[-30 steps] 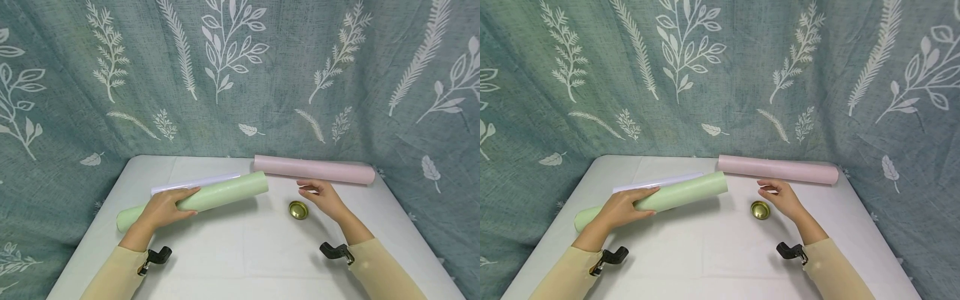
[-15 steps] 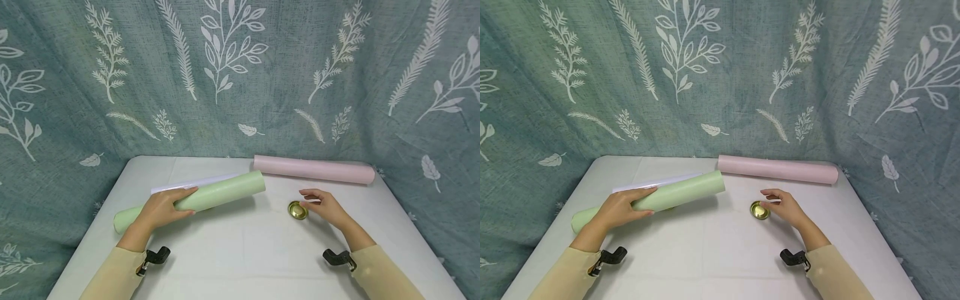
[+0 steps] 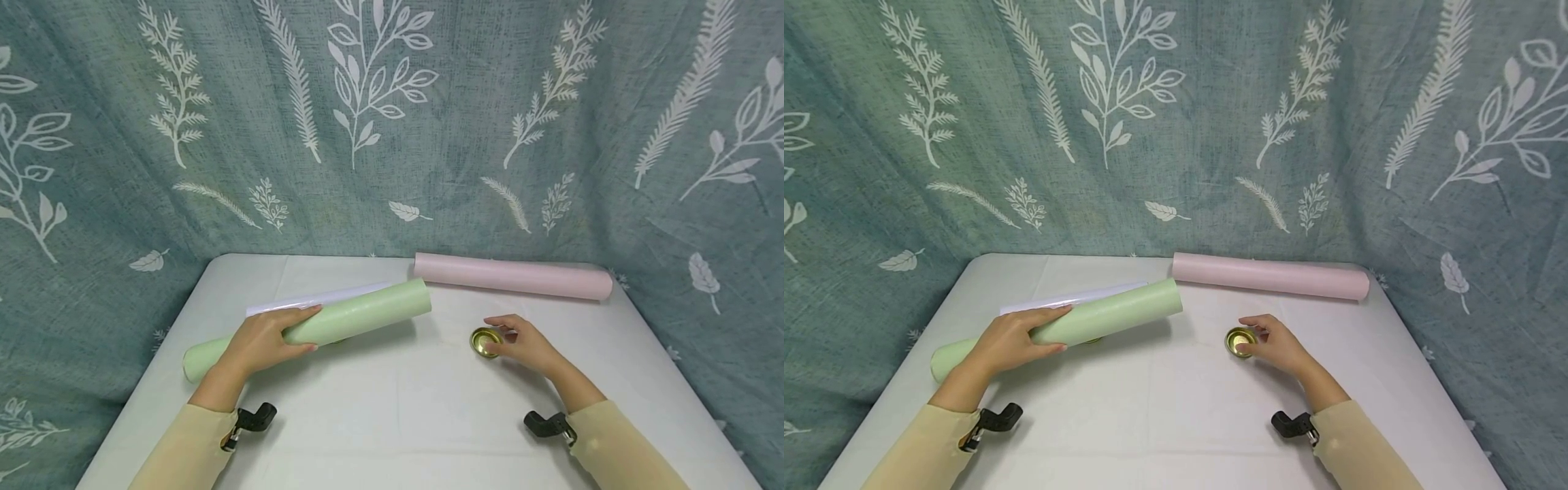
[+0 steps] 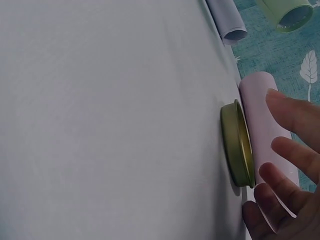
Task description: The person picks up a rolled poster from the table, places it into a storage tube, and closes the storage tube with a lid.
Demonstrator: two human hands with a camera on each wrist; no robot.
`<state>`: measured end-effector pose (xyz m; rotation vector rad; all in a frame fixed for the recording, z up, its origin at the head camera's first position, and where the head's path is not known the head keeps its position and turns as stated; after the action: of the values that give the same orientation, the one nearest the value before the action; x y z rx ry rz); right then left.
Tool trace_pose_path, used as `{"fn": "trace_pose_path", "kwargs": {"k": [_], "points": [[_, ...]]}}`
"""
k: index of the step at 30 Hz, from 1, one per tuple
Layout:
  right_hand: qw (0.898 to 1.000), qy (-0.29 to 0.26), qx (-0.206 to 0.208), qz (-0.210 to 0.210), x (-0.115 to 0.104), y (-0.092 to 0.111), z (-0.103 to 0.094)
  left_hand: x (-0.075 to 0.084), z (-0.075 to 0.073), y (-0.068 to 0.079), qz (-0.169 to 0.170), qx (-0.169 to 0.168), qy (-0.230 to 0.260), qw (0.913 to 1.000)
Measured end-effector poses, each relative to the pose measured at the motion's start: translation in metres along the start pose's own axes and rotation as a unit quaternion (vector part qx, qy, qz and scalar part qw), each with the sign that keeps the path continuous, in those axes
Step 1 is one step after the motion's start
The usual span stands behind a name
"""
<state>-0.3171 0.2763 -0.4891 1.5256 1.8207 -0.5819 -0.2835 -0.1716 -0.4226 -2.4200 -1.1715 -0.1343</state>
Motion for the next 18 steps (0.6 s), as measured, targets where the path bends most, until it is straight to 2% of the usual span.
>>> {"fn": "trace_pose_path", "kwargs": {"k": [2,10,18], "points": [[1.000,0.004,0.001,-0.008,0.001,-0.002,0.001,0.000,0.000,0.000,0.000,0.000,0.000,1.0000],[0.999,0.029,-0.003,0.019,0.011,-0.005,0.008,-0.001,0.002,0.000,0.002,0.004,0.002,1.0000],[0.995,0.101,0.006,0.005,0.007,-0.008,0.013,-0.004,0.004,0.001,-0.004,0.000,0.003,1.0000]]}}
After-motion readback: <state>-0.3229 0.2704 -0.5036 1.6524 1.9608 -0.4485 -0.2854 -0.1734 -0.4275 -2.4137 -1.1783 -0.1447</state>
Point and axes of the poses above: each hand's wrist, its own y-axis away from the middle knuckle, its own z-axis out of the palm, x = y × z, the point moved 10 cm from there along -y, towards the middle knuckle, and after that the axes turned 8 degrees about z, right-handed, at the moved point
